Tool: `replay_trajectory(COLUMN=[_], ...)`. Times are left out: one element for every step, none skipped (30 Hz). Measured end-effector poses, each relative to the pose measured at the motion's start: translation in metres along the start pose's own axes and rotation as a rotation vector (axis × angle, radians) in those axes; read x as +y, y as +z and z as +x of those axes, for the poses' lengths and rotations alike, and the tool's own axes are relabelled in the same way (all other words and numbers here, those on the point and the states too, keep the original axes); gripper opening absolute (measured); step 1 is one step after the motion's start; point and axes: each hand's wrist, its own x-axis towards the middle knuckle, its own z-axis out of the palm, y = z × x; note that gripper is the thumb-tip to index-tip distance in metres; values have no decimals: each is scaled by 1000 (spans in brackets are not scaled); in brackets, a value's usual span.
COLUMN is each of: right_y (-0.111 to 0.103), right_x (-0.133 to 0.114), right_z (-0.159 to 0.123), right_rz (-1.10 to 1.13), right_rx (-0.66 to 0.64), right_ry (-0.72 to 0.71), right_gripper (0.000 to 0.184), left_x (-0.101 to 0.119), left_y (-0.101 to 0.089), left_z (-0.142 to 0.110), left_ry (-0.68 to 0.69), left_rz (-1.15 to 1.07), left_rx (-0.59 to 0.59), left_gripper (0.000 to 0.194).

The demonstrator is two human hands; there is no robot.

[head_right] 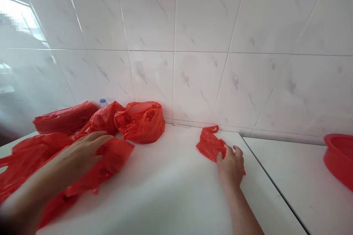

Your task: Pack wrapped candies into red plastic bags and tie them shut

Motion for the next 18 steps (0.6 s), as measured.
replay_trajectory(right_y=[1, 2, 4, 5, 6, 7, 8, 8, 8, 8, 8, 7, 7, 6, 4, 3, 1, -2], right_x=[-1, -1, -1, -1, 0, 1, 2, 3, 3, 1, -2, -7, -13, -22, -31, -40, -49, -57], right_z=[-1, -2, -2, -3, -3, -3, -3, -3, -4, -6, -11, -17, -26, -38, -51, -65, -79, -92], right_rz=[-11, -20, -31, -44, -57, -69, -81, -92, -101, -105, -105, -99, -87, -70, -50, -31, -8, 28], right_rx=[2, -1, -3, -4, -6, -11, -21, -37, -57, -77, -94, -107, -118, -131, -145, -162, -183, -205], right_ry=[-8, -17, -28, -39, -51, -65, -84, -107, -139, -179, -228, -285, -351, -422, -492, -557, -625, -695], right_gripper=[44, 45, 46, 48, 51, 53, 54, 52, 46, 38, 31, 26, 24, 25, 26, 28, 28, 26], left_x=[-2, -2, 0, 4, 10, 17, 25, 33, 40, 46, 51, 55, 58, 59, 59, 57, 54, 49], left_y=[-1, 0, 4, 11, 20, 32, 44, 59, 74, 90, 107, 123, 140, 155, 169, 180, 188, 194], left_z=[-1, -2, -3, -4, -5, -5, -5, -5, -4, -4, -4, -4, -5, -5, -4, -4, -3, -1], left_ry=[36, 75, 114, 147, 186, 221, 241, 249, 230, 191, 132, 47, -14, -70, -126, -177, -234, -289], left_rz=[118, 192, 218, 194, 135, 54, -45, -161, -300, -450, -604, -751, -823, -866, -904, -929, -962, -999], left_rx=[-18, -44, -78, -119, -187, -282, -389, -508, -619, -702, -743, -730, -693, -640, -574, -505, -435, -374], left_gripper=[40, 45, 47, 48, 49, 50, 51, 52, 52, 53, 53, 54, 55, 60, 66, 73, 80, 84])
